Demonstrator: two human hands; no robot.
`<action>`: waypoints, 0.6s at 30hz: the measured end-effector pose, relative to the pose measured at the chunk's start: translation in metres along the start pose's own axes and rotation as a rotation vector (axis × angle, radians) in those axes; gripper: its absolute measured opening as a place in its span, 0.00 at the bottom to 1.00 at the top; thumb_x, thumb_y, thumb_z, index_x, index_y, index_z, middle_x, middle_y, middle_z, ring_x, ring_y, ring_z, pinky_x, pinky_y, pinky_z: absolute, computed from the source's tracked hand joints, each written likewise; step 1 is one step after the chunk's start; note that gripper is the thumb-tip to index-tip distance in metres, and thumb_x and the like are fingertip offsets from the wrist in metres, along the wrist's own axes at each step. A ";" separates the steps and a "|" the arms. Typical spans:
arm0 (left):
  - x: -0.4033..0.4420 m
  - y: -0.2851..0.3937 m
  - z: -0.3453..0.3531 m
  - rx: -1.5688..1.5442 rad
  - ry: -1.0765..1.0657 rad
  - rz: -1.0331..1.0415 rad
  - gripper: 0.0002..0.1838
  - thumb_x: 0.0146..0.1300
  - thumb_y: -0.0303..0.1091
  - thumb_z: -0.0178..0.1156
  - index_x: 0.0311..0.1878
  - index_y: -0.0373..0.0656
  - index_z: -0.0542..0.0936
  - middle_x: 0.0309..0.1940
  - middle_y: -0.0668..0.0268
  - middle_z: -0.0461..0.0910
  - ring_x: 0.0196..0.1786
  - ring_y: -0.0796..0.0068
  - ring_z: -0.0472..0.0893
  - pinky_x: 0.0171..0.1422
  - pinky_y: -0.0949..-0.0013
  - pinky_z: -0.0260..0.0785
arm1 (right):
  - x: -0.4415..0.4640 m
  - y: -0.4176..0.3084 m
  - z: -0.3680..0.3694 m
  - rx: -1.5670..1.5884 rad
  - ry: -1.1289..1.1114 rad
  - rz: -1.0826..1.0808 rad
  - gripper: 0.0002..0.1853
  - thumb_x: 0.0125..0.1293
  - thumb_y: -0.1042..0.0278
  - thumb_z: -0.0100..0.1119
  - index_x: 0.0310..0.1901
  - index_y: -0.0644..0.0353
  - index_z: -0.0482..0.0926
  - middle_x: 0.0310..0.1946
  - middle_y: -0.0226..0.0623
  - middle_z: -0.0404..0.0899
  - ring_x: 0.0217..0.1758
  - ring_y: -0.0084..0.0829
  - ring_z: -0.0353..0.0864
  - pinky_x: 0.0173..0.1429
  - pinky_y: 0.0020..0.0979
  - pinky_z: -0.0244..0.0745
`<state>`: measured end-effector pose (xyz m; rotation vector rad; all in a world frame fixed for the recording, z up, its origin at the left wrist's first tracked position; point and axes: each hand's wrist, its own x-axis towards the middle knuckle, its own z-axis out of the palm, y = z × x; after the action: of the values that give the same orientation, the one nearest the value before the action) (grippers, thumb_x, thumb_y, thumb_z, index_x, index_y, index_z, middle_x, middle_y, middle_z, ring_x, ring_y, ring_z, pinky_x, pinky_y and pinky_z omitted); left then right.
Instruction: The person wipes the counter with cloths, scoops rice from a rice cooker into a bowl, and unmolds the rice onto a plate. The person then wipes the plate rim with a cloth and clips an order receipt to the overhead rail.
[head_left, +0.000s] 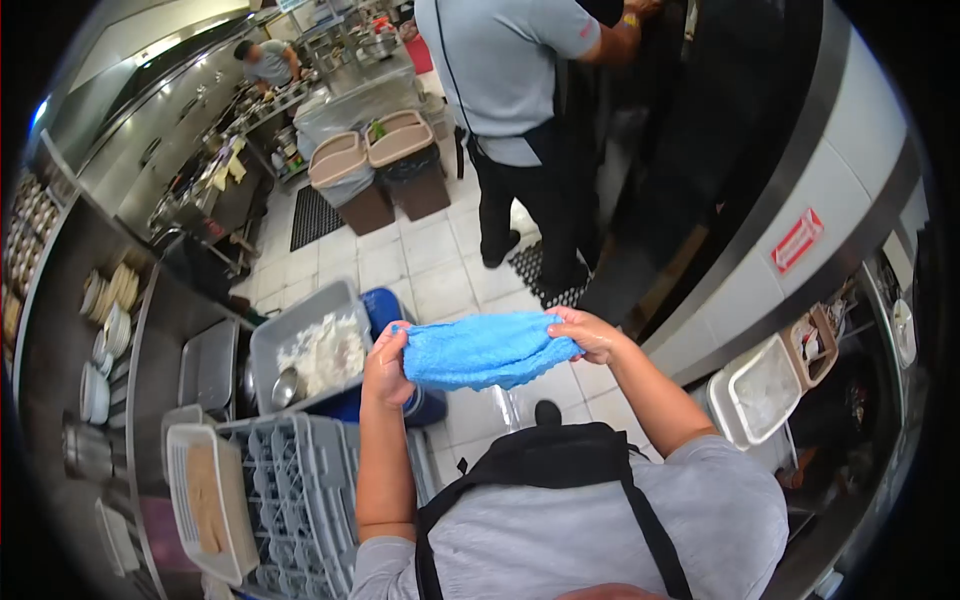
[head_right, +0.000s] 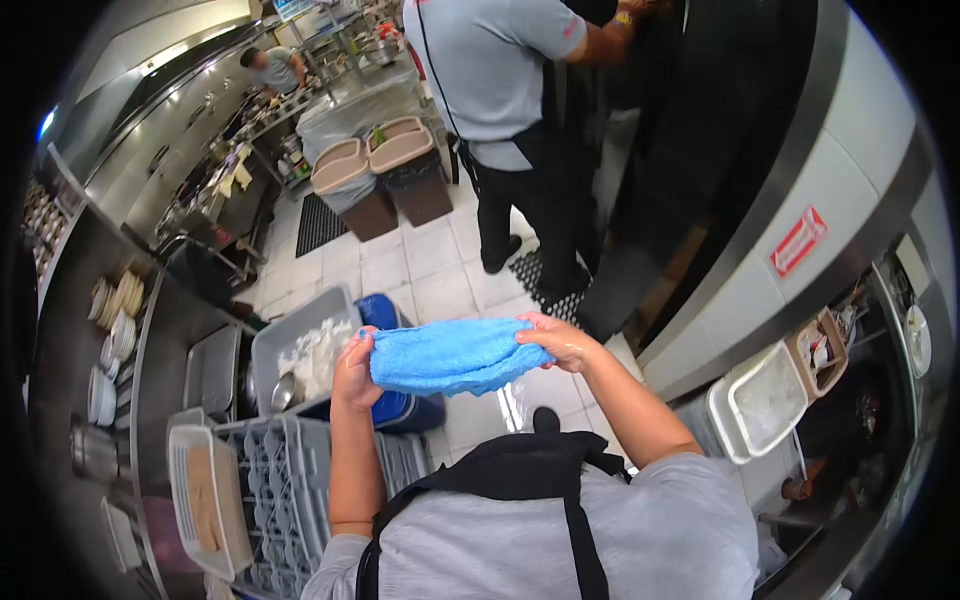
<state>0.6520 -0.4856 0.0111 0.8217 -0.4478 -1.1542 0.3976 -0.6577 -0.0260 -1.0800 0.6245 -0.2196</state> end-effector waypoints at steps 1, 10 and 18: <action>0.021 0.004 0.005 -0.010 -0.032 0.002 0.05 0.61 0.31 0.47 0.38 0.41 0.70 0.32 0.62 0.75 0.35 0.71 0.75 0.42 0.68 0.69 | 0.011 -0.015 -0.008 -0.001 -0.005 0.011 0.19 0.55 0.60 0.57 0.47 0.54 0.67 0.24 0.24 0.70 0.16 0.14 0.65 0.14 0.15 0.55; 0.176 0.026 -0.011 0.177 -0.155 0.279 0.21 0.63 0.41 0.43 0.55 0.41 0.65 0.52 0.56 0.68 0.54 0.60 0.68 0.62 0.57 0.57 | 0.179 -0.115 -0.002 0.248 -0.101 0.015 0.18 0.58 0.60 0.53 0.49 0.53 0.65 0.23 0.27 0.70 0.15 0.18 0.64 0.14 0.18 0.56; 0.301 0.054 -0.028 0.495 -0.306 -0.040 0.16 0.57 0.29 0.51 0.49 0.37 0.72 0.44 0.63 0.75 0.44 0.73 0.74 0.48 0.73 0.67 | 0.347 -0.123 -0.009 0.070 -0.170 0.116 0.17 0.59 0.60 0.51 0.49 0.52 0.65 0.27 0.27 0.70 0.21 0.17 0.66 0.17 0.16 0.56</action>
<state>0.8143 -0.7459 0.0066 1.0850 -1.0009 -1.2293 0.6885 -0.8815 -0.0489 -0.9808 0.5205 -0.0479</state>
